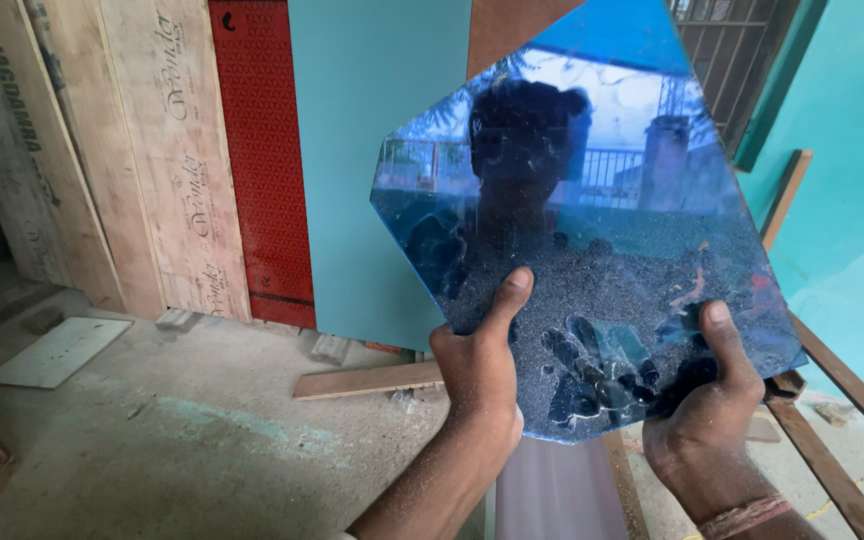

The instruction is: The person holds a piece of blue patterned glass and presses its edges against a running belt sander to smooth them. They rotate the glass by hand to sand different sides and corners.

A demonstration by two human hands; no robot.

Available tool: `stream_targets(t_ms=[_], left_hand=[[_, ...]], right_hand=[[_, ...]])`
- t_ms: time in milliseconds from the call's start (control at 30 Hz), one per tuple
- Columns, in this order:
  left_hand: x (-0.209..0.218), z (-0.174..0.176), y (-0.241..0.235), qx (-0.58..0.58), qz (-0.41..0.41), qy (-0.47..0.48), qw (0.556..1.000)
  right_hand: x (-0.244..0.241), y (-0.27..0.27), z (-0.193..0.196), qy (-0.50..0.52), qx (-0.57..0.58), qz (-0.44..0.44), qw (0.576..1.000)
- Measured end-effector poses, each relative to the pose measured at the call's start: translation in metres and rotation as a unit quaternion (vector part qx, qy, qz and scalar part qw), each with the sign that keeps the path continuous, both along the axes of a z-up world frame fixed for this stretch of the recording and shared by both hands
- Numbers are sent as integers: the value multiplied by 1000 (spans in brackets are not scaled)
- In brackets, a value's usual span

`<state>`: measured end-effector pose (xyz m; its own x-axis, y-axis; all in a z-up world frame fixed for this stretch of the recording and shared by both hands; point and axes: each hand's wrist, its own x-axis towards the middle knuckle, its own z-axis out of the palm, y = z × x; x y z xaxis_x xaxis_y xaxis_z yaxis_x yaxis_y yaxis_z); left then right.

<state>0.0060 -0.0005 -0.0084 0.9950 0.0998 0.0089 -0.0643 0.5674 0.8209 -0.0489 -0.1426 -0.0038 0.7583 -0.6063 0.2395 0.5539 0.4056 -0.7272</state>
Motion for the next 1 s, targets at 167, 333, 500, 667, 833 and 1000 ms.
stream_targets(t_ms=[167,333,500,667,833,1000], left_hand=[[-2,-5,-2,7,8,53,999],[-5,-5,-1,-40,-15,-47,998],[0,-5,-2,-13,-10,27,999],[7,-17,-2,-64,-27,-56,996],[13,-23,-6,-49,-18,-36,998],[14,-20,-8,-87,-5,-83,993]], right_hand=[[-1,3,-3,-11,31,19,999],[2,2,-8,-48,33,32,998],[6,-1,-11,-53,12,21,998],[11,-2,-20,-72,27,38,996],[17,-2,-26,-59,60,21,996],[24,-6,-31,-120,-7,39,992]])
